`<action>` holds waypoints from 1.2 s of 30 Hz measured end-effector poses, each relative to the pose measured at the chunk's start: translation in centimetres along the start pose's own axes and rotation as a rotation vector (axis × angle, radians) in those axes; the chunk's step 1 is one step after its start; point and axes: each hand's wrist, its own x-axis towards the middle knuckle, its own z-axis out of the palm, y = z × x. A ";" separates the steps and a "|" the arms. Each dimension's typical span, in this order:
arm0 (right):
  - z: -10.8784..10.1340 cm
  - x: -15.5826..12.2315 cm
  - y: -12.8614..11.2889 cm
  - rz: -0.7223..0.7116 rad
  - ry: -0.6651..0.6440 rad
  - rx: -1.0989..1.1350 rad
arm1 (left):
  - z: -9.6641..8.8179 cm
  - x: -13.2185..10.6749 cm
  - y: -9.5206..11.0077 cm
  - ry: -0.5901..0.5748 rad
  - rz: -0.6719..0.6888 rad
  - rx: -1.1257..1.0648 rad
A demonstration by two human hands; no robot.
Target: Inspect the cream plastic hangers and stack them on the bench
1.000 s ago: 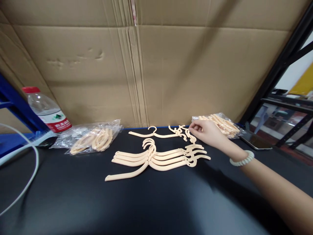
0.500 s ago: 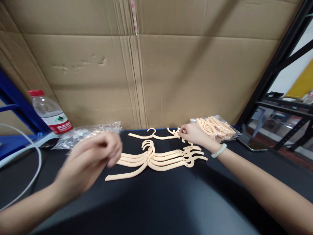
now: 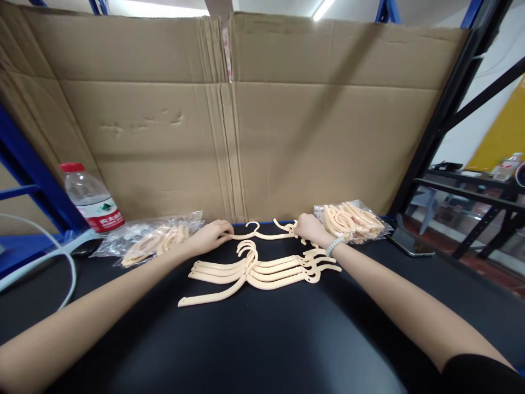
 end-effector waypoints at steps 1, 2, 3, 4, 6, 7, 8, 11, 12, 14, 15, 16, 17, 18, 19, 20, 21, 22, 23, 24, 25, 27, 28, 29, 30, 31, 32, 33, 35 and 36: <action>0.0 0.1 0.2 0.003 0.005 0.042 | 0.2 0.0 0.0 0.006 -0.010 0.005; -0.1 0.1 0.3 0.006 0.014 0.089 | 0.3 0.0 0.0 0.014 -0.024 0.006; -0.2 0.1 0.5 0.007 0.027 0.141 | 0.4 0.0 0.1 0.025 -0.039 0.003; -0.4 0.0 0.7 0.007 0.042 0.200 | 0.4 -0.1 0.1 0.038 -0.055 -0.003; -0.9 -0.4 1.0 -0.004 0.070 0.340 | 0.1 -0.5 0.4 0.077 -0.088 -0.021; -1.1 -0.7 1.1 -0.015 0.081 0.423 | -0.1 -0.8 0.6 0.102 -0.103 -0.034; -1.4 -1.0 1.3 -0.031 0.090 0.513 | -0.4 -1.1 0.8 0.129 -0.115 -0.050; -2.2 -2.1 1.7 -0.082 0.102 0.808 | -1.3 -2.2 1.6 0.220 -0.145 -0.116; -2.4 -2.6 1.8 -0.095 0.094 0.902 | -1.5 -2.7 1.9 0.250 -0.154 -0.143; -2.6 -3.6 2.1 -0.106 0.055 1.066 | -1.8 -3.6 2.6 0.314 -0.175 -0.206; -2.7 -4.2 2.2 -0.106 0.026 1.134 | -1.9 -4.2 3.1 0.344 -0.183 -0.239; -2.6 -4.9 2.4 -0.105 -0.005 1.195 | -1.9 -4.9 3.6 0.375 -0.189 -0.273; -2.4 -5.6 2.5 -0.104 -0.033 1.248 | -1.9 -5.6 4.3 0.396 -0.190 -0.305; -2.1 -6.5 2.5 -0.103 -0.058 1.295 | -1.8 -6.4 5.0 0.410 -0.188 -0.335; -1.8 -7.3 2.5 -0.104 -0.080 1.337 | -1.6 -7.3 5.7 0.414 -0.183 -0.359; -1.4 -8.2 2.5 -0.105 -0.100 1.373 | -1.5 -8.1 6.5 0.414 -0.180 -0.375; -1.0 -9.0 2.4 -0.106 -0.118 1.402 | -1.3 -8.9 7.1 0.413 -0.183 -0.390; -0.5 -9.8 2.2 -0.106 -0.137 1.429 | -1.1 -9.6 7.7 0.425 -0.195 -0.419; -0.1 -10.4 2.0 -0.105 -0.157 1.460 | -0.8 -10.1 8.2 0.432 -0.205 -0.430; 0.2 -11.0 1.8 -0.106 -0.177 1.495 | -0.7 -10.5 8.6 0.438 -0.209 -0.428; 0.5 -11.5 1.6 -0.111 -0.196 1.529 | -0.5 -10.8 8.9 0.444 -0.204 -0.418; 0.8 -12.0 1.2 -0.125 -0.228 1.585 | -0.3 -11.0 9.2 0.458 -0.173 -0.377; 0.8 -12.2 1.1 -0.135 -0.249 1.597 | -0.3 -11.0 9.2 0.464 -0.151 -0.358; 0.8 -12.3 1.1 -0.146 -0.278 1.598 | -0.2 -11.0 9.2 0.470 -0.128 -0.342; 0.7 -12.4 1.1 -0.154 -0.319 1.599 | -0.2 -11.0 9.2 0.474 -0.105 -0.329; 0.6 -12.4 1.1 -0.161 -0.374 1.603 | -0.3 -11.1 9.3 0.475 -0.085 -0.320; 0.4 -12.5 1.1 -0.169 -0.438 1.610 | -0.3 -11.1 9.3 0.475 -0.068 -0.314; 0.3 -12.5 1.2 -0.172 -0.503 1.617 | -0.3 -11.1 9.3 0.476 -0.057 -0.310; 0.2 -12.7 1.2 -0.162 -0.593 1.634 | -0.3 -11.1 9.4 0.473 -0.045 -0.307; 0.1 -12.8 1.2 -0.152 -0.616 1.639 | -0.3 -11.1 9.4 0.468 -0.046 -0.308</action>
